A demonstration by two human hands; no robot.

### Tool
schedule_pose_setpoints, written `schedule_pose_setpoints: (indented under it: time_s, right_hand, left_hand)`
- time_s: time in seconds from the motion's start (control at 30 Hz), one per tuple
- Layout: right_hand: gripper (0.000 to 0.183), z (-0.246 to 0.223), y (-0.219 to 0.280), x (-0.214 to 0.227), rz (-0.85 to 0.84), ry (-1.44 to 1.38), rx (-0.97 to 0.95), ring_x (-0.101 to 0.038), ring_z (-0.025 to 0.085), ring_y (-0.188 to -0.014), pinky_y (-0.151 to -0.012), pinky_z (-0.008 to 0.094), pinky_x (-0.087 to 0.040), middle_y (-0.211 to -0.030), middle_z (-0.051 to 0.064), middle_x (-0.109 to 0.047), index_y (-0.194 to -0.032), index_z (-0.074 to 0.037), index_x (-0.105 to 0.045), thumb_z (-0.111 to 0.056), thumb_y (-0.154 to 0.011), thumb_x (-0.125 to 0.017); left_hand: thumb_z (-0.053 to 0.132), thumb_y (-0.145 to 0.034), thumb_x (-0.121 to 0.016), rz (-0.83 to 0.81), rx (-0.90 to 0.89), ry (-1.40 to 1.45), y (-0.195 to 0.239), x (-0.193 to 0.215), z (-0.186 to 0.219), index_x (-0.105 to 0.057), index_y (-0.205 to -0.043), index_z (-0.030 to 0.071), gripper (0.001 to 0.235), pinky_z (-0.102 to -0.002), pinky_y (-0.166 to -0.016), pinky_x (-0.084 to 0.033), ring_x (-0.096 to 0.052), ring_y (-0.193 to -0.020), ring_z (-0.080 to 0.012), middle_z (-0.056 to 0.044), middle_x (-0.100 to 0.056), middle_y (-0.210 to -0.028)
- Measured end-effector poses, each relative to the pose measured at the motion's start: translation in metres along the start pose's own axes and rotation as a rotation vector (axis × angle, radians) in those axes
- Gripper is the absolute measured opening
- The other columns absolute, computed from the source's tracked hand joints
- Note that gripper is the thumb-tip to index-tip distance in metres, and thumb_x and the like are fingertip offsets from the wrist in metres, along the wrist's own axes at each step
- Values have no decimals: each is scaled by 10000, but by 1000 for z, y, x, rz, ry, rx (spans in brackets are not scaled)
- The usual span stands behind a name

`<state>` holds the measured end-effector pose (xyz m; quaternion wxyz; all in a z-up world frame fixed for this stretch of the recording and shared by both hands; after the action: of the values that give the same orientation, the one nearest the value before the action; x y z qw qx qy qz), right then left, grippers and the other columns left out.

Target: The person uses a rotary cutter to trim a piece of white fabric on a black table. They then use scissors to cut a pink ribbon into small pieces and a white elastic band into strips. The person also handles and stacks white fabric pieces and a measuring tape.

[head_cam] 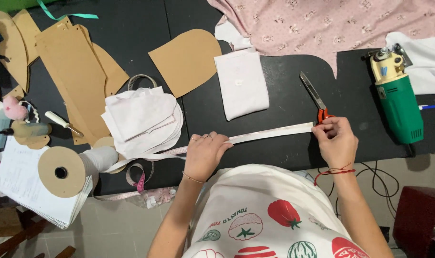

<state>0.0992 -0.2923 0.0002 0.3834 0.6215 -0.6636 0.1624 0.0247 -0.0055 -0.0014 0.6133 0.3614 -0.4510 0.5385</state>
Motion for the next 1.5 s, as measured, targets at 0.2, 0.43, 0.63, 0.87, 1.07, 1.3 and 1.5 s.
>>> schedule_pose_setpoints:
  time_s: [0.2, 0.43, 0.63, 0.87, 1.07, 1.3, 1.5]
  right_hand:
    - [202, 7, 4, 5, 98, 184, 211, -570, 223, -658, -640, 333, -449, -770, 32, -639, -885, -54, -567, -88, -759, -721]
    - [166, 17, 3, -3, 45, 267, 290, -580, 233, -701, -646, 361, -473, -786, 33, -635, -845, -103, -597, -115, -734, -719]
    - [183, 20, -6, 8, 15, 84, 205, -504, 118, -611, -630, 265, -412, -806, -9, -599, -852, -87, -526, -135, -781, -687]
    - [237, 50, -19, -11, 53, 86, 189, -540, 114, -640, -642, 247, -422, -771, 12, -585, -824, -89, -506, -126, -784, -736]
    - [254, 51, -18, -8, 33, 156, 254, -585, 125, -713, -711, 260, -443, -802, 23, -605, -874, -67, -517, -138, -826, -756]
    - [249, 45, -15, -7, 11, 168, 267, -558, 131, -700, -716, 273, -443, -829, 30, -592, -898, -53, -523, -126, -848, -756]
    - [209, 52, -19, -8, 2, 177, 233, -556, 126, -688, -708, 271, -436, -805, 8, -580, -866, -81, -541, -148, -838, -737]
  left_hand:
    - [358, -826, -522, -159, 85, 208, 9, -8, 5, -559, -848, 223, 142, -310, -658, -391, -569, -630, -186, 14, -519, -621]
    - [317, -816, -549, -137, 218, 274, 16, -15, 5, -565, -825, 248, 71, -287, -675, -416, -600, -676, -168, 38, -562, -671]
    - [251, -854, -464, -115, 264, 431, 17, -11, 5, -556, -827, 136, 150, -334, -616, -393, -558, -731, -187, 32, -597, -810]
    - [198, -825, -541, 0, 282, 373, 26, -7, -6, -548, -805, 109, 92, -346, -511, -407, -556, -629, -222, -6, -587, -737]
    - [196, -824, -557, 58, 330, 292, 41, -9, -17, -527, -807, 131, 73, -321, -515, -376, -534, -584, -200, 33, -579, -724]
    - [215, -819, -560, 29, 413, 305, 47, -8, -20, -519, -793, 152, 80, -331, -599, -381, -531, -574, -189, 69, -597, -726]
    - [270, -827, -510, 13, 445, 288, 53, -2, -28, -568, -832, 162, 123, -327, -623, -348, -582, -696, -177, 66, -635, -835]
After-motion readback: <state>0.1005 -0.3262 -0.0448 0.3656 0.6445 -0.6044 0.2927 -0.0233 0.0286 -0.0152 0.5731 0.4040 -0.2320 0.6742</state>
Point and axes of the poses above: each hand's wrist, its own y-axis away from the middle knuckle, its own x-axis out of the back of the hand, z = x × y, the point moved 1 cm from there along -y, towards the middle knuckle
